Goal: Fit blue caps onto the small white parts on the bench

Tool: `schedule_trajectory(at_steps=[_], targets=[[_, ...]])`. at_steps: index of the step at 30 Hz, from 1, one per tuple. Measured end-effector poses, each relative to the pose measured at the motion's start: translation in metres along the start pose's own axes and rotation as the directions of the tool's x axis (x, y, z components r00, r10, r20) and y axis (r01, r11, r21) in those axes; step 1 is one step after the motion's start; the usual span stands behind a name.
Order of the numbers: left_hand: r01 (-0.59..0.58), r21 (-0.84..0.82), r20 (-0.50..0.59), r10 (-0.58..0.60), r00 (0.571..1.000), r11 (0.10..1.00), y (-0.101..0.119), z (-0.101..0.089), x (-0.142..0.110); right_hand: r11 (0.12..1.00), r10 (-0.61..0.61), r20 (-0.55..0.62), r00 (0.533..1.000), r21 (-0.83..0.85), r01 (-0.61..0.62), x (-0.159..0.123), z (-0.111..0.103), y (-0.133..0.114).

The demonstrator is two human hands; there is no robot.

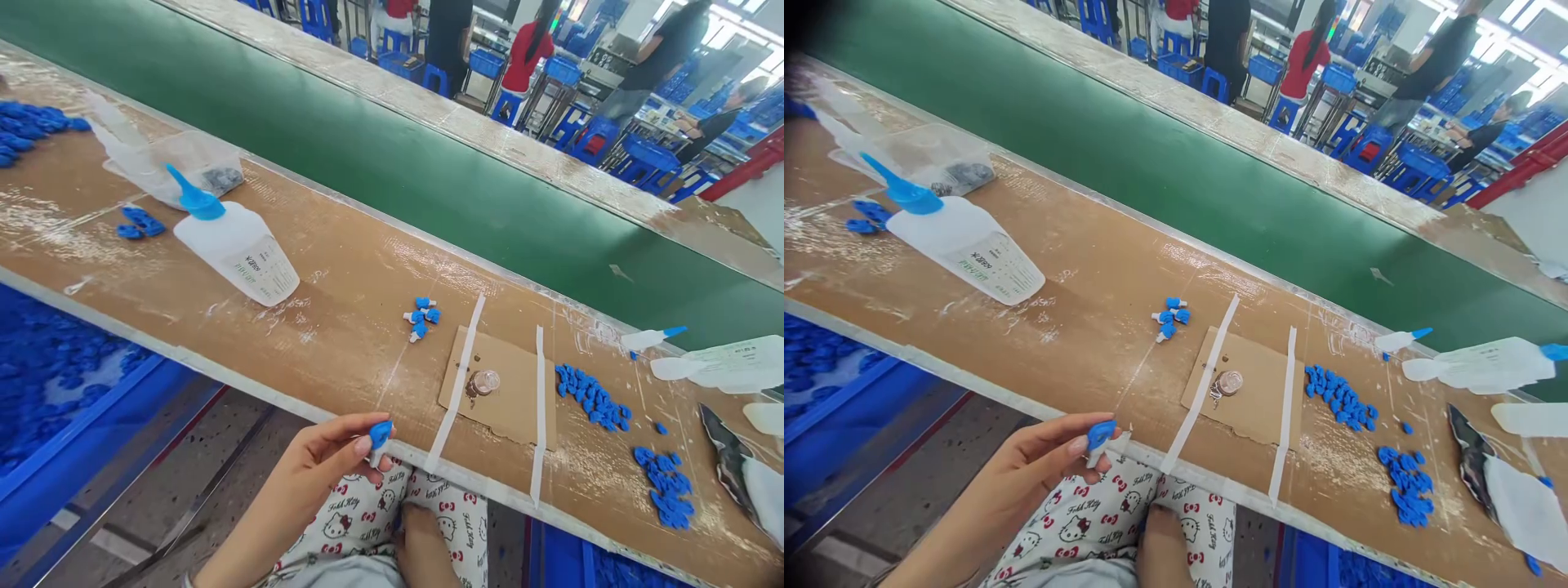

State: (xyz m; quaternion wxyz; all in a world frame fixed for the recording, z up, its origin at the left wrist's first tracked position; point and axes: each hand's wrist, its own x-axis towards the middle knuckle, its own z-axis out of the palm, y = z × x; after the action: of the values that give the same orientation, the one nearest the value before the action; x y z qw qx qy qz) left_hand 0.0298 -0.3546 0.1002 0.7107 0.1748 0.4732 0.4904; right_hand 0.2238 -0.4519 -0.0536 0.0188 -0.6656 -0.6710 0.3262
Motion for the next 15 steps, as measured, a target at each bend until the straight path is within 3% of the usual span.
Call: schedule_trajectory(at_steps=[5, 9, 12, 15], targets=[[0.025, 0.039, -0.059, -0.023, 0.998, 0.999, 0.005, 0.007, -0.012, 0.989, 0.081, 0.062, 0.995, -0.127, -0.073, 0.013, 0.013, -0.002], [0.018, 0.056, -0.056, -0.015, 0.998, 0.998, 0.003, -0.001, -0.015, 0.989, 0.144, 0.073, 0.987, -0.050, -0.140, 0.018, 0.010, -0.004], [0.014, 0.059, -0.053, -0.011, 0.999, 0.998, 0.003, -0.008, -0.017, 0.986, 0.133, 0.072, 0.988, 0.096, -0.140, 0.014, -0.009, -0.002], [0.010, 0.036, -0.048, -0.008, 0.999, 0.999, 0.004, -0.009, -0.019, 0.950, 0.105, 0.122, 0.987, 0.281, -0.136, -0.003, -0.046, 0.008]])
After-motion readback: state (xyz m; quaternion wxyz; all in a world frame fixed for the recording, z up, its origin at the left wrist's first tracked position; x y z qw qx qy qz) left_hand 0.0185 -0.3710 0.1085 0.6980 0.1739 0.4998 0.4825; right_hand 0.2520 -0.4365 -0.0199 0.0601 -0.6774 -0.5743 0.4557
